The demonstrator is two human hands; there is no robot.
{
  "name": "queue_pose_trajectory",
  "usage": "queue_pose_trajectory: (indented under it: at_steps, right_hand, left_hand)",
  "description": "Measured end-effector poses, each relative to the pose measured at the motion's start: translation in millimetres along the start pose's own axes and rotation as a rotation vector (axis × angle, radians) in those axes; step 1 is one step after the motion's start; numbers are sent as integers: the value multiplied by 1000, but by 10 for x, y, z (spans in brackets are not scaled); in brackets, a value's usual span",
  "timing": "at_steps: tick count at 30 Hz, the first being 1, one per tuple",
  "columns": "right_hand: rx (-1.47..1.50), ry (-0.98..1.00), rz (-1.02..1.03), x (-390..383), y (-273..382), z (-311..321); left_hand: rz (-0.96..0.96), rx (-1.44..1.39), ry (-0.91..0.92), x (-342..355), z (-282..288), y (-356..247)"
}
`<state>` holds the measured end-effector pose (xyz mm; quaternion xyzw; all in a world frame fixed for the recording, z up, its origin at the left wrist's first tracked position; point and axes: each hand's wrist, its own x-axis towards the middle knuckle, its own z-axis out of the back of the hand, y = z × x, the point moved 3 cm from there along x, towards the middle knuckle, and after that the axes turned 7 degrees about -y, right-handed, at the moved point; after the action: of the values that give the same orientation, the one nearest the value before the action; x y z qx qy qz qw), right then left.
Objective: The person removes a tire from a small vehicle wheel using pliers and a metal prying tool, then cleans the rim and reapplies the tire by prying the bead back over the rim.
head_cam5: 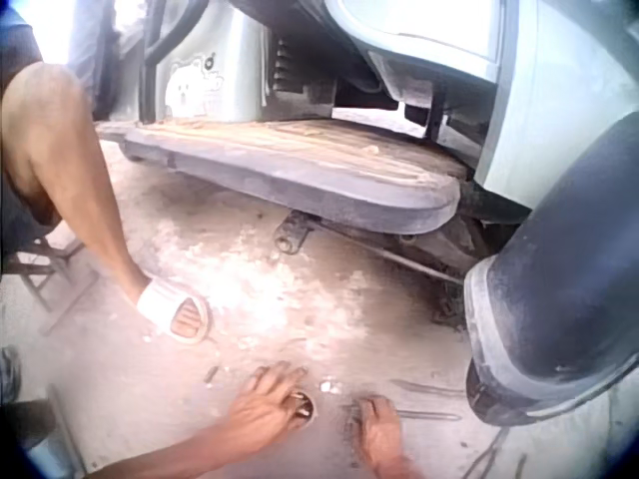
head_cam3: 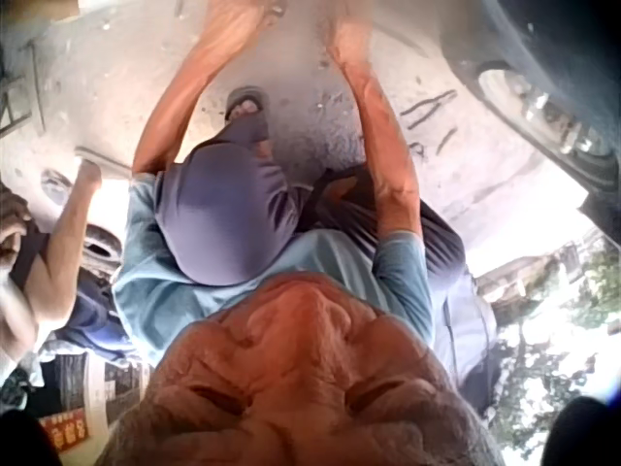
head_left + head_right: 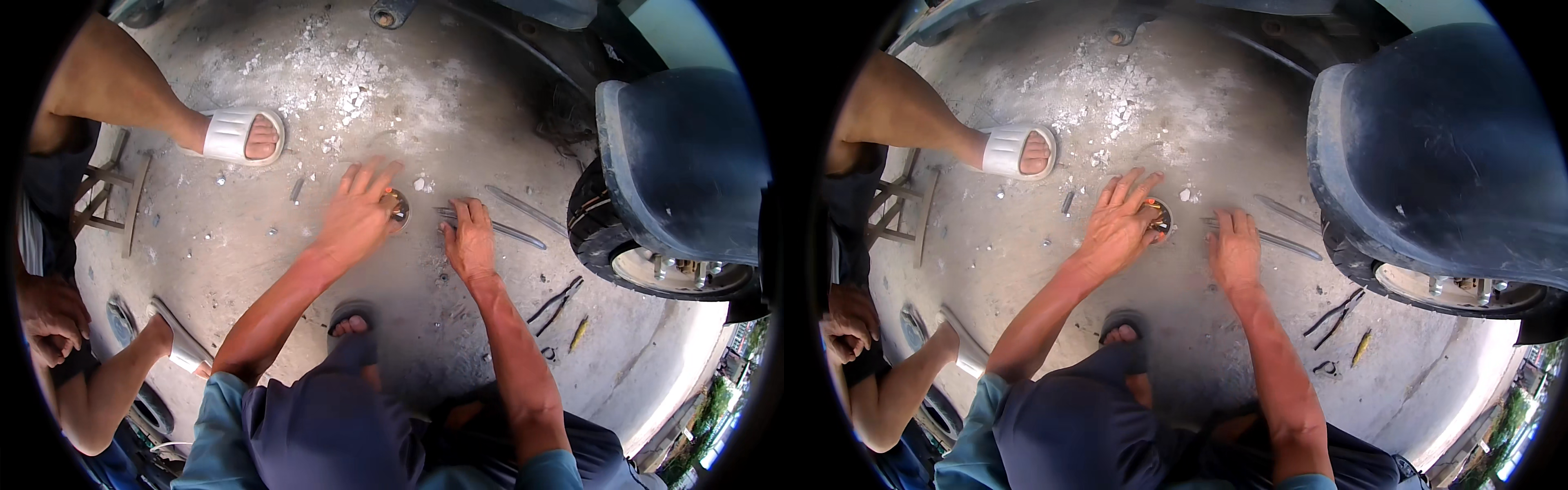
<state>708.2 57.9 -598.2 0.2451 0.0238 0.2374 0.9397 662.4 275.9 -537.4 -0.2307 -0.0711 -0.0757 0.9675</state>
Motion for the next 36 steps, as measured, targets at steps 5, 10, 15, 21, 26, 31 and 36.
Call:
queue_pose_trajectory:
  at_steps: [5, 10, 15, 21, 26, 31, 36]
  right_hand:
    - [-364, 25, 120, 21, -218, -6]
    - [-469, 163, 113, -116, -238, 174]
    - [-249, 290, 402, -450, -185, 1043]
    - [-28, 410, 431, -909, -68, 2243]
    - [-217, 326, 180, -1198, -242, 3366]
    - [-419, 394, -356, -1369, -370, 4743]
    - [-270, 165, -449, -1969, -514, 5127]
  left_hand:
    - [-23, 28, 44, 172, -115, -25]
    - [63, -43, -119, 134, 189, -181]
    - [59, -180, -128, 201, 181, -499]
    - [-261, -246, 122, 613, -110, -1302]
    - [-64, -267, 470, 888, -153, -1504]
    - [542, -650, 790, 1197, 185, -1429]
    - [614, -784, 629, 1239, 198, -1422]
